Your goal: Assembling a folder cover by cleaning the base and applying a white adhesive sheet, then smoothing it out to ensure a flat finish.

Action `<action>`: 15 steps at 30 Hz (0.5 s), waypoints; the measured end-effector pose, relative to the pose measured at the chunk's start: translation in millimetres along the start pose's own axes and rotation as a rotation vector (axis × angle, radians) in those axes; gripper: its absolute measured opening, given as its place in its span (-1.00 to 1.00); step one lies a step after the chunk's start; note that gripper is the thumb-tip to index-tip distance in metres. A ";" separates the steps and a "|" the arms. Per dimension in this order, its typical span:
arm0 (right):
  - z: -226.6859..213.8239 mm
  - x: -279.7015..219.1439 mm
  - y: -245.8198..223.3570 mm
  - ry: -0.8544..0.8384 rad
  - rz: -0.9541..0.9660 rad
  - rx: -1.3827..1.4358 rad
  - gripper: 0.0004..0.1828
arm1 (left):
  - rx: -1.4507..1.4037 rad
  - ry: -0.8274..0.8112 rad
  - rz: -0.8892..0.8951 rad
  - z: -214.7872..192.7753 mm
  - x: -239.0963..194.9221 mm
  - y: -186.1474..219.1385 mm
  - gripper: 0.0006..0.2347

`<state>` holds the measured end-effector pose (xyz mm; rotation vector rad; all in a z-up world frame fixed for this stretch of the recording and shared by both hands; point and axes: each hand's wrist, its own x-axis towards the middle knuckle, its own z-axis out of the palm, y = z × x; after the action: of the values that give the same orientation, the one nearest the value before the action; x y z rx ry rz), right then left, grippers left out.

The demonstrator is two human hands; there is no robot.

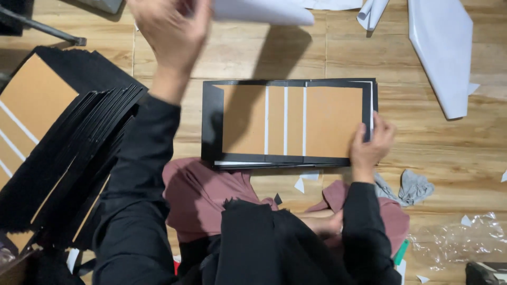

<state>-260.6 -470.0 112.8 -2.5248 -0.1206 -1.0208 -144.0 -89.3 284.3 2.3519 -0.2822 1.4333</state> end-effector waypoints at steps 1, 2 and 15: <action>-8.2 10.3 -31.9 0.001 -0.004 0.002 -0.68 | 0.003 0.004 -0.001 -13.1 0.7 20.1 -0.67; -16.3 20.2 -63.4 0.008 -0.048 0.109 -0.66 | -0.006 -0.057 0.057 -25.7 1.1 40.5 -0.77; -20.4 75.5 -150.6 0.263 -0.236 0.061 -0.65 | -0.962 -0.412 -0.341 -90.6 -62.4 177.9 -0.89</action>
<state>-253.4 -346.5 228.9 -2.3352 -0.3739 -1.4085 -309.8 -215.4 303.4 1.7198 -0.5073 0.4502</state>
